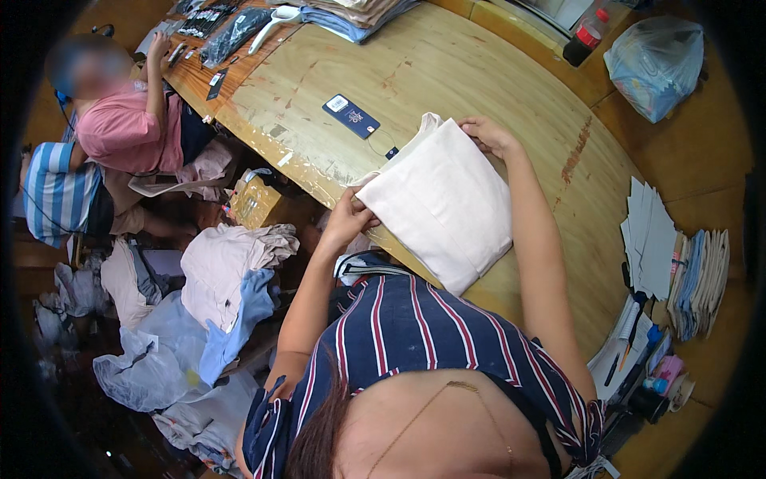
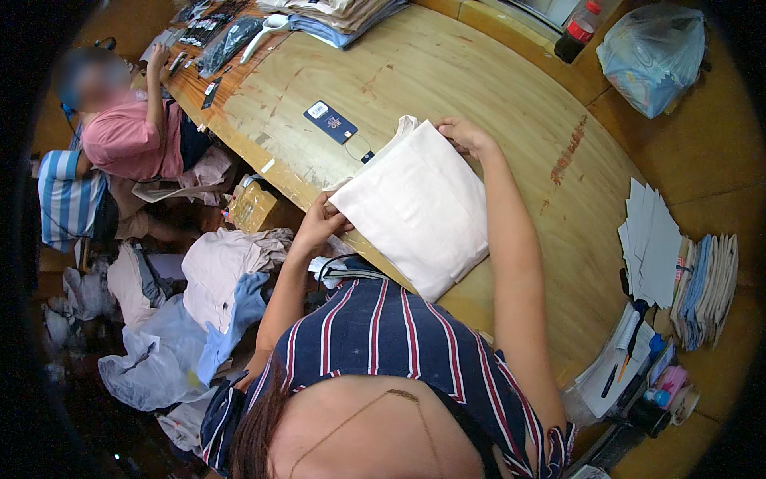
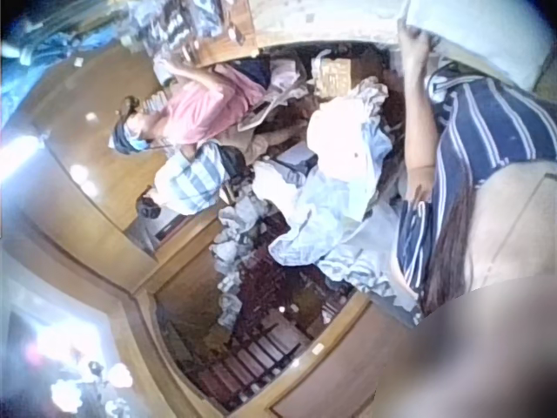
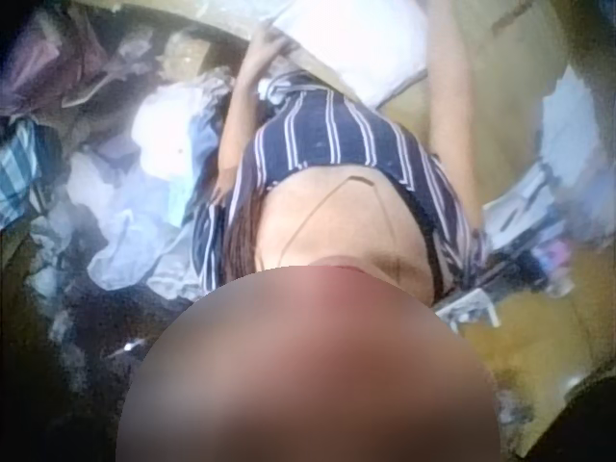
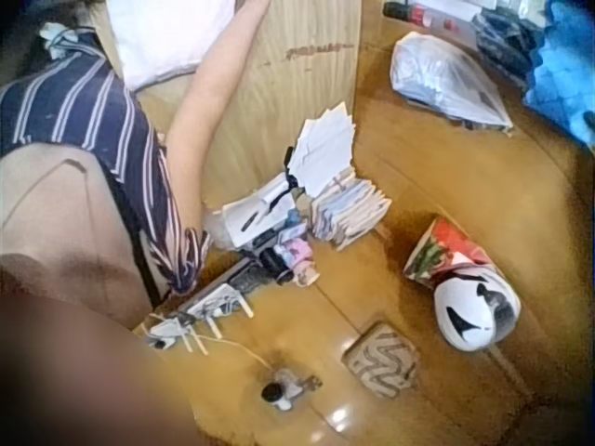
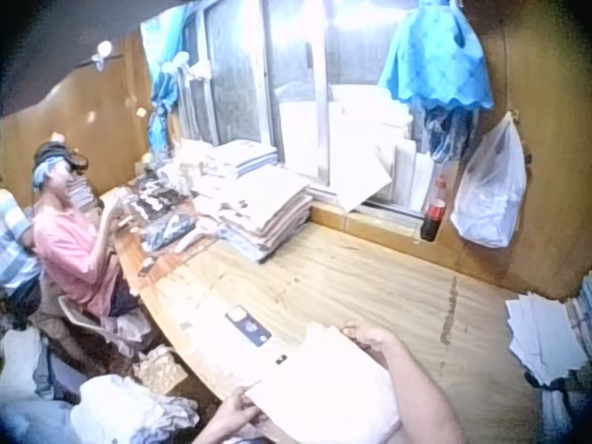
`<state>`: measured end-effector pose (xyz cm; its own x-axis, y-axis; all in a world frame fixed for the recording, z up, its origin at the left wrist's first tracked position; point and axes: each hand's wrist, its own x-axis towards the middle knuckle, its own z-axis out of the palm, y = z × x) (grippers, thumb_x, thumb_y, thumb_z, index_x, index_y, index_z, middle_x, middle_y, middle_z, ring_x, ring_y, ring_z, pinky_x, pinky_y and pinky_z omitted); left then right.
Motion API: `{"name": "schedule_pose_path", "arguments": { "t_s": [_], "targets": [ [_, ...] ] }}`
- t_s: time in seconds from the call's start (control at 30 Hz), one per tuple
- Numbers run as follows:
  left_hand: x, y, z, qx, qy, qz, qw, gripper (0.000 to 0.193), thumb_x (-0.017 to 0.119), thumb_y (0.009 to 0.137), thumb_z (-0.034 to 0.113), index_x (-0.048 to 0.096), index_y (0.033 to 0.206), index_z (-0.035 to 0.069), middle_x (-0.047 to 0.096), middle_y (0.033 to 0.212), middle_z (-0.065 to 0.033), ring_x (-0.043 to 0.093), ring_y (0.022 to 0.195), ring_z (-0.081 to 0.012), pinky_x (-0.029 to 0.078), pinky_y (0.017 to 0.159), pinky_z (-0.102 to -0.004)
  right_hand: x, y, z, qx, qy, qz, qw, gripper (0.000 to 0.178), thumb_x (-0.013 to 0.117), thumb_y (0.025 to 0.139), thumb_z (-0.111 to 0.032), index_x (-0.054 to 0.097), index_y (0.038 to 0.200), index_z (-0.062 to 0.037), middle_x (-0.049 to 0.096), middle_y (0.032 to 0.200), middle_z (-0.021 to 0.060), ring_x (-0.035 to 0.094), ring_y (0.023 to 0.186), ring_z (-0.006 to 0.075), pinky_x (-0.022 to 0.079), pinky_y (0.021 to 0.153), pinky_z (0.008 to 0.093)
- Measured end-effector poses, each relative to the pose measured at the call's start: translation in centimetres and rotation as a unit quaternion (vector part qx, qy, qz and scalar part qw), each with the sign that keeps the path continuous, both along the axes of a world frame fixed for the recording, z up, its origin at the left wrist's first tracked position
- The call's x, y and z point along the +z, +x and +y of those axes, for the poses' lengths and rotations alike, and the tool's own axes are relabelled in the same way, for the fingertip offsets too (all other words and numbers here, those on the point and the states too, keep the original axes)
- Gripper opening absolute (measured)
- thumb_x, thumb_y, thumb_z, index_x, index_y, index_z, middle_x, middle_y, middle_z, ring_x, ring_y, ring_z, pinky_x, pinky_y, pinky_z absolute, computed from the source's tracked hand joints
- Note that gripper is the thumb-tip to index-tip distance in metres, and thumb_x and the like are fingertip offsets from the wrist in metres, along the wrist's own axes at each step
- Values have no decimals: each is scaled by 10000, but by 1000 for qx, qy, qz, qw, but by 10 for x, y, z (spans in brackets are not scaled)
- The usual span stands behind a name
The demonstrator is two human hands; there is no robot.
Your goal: The person folds a light-colored hoodie on a wooden table, smoothing it out and folding the sleeves and body into a compact rectangle. They then place a tag on top and set the folded item aside. The person repeats this process with a second hoodie and begins folding a light blue shirt.
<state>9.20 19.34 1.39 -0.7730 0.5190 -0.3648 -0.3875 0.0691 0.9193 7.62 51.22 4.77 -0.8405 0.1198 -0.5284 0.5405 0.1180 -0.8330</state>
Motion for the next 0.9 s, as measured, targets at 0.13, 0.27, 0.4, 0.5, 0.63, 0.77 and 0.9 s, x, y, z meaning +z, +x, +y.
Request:
{"name": "schedule_pose_path", "arguments": {
  "t_s": [0.13, 0.27, 0.4, 0.5, 0.63, 0.77, 0.9],
  "targets": [
    [-4, -1, 10, 35, -93, 38, 994, 273, 395, 795, -44, 330, 1060, -47, 571, 785, -137, 601, 599, -185, 512, 489, -248, 1, -12, -2, 27, 39, 20, 999, 186, 506, 779, -72, 553, 957, -42, 588, 759, 9, 515, 576, 72, 420, 493, 205],
    [-3, -2, 17, 82, -84, 49, 992, 156, 332, 822, 0, 347, 972, -39, 557, 715, -145, 596, 536, -207, 517, 451, -275, -10, -33, 2, 65, 105, 104, 987, 148, 510, 753, -52, 576, 880, -18, 592, 724, 23, 522, 602, 77, 425, 531, 216],
    [-4, -3, 13, 101, -60, 16, 993, 155, 273, 858, 86, 342, 935, -30, 547, 728, -169, 599, 551, -235, 526, 455, -304, -32, -45, -12, 13, 249, 179, 952, 153, 526, 697, -17, 597, 831, 1, 612, 753, 100, 567, 661, 167, 448, 610, 265],
    [-4, -1, 11, 117, -46, -1, 992, 165, 248, 852, 85, 334, 934, -30, 546, 696, -181, 597, 529, -242, 524, 439, -298, -33, -47, -10, 88, 272, 212, 934, 147, 483, 724, -18, 593, 821, -9, 593, 706, 62, 527, 634, 120, 426, 597, 249],
    [-2, 1, 13, 127, -36, -7, 991, 165, 248, 853, 86, 329, 940, -29, 544, 686, -184, 592, 513, -236, 520, 428, -294, -29, -46, -3, 128, 240, 164, 948, 171, 464, 729, -30, 598, 835, -12, 599, 725, 85, 538, 676, 143, 430, 629, 268],
    [-2, 1, 12, 123, -59, 5, 991, 187, 256, 864, 106, 345, 969, -20, 551, 710, -186, 581, 493, -224, 515, 426, -289, -24, -55, -11, 111, 303, 171, 931, 168, 465, 753, -67, 598, 834, -3, 603, 748, 88, 548, 700, 171, 438, 643, 287],
    [-2, 4, 13, 163, 1, -84, 983, 247, 308, 876, 196, 390, 946, -27, 553, 711, -168, 573, 487, -207, 505, 431, -274, -29, -59, 3, 144, 250, 141, 947, 192, 482, 783, -124, 577, 911, -17, 602, 826, 84, 548, 725, 177, 439, 678, 286]
  ]
}}
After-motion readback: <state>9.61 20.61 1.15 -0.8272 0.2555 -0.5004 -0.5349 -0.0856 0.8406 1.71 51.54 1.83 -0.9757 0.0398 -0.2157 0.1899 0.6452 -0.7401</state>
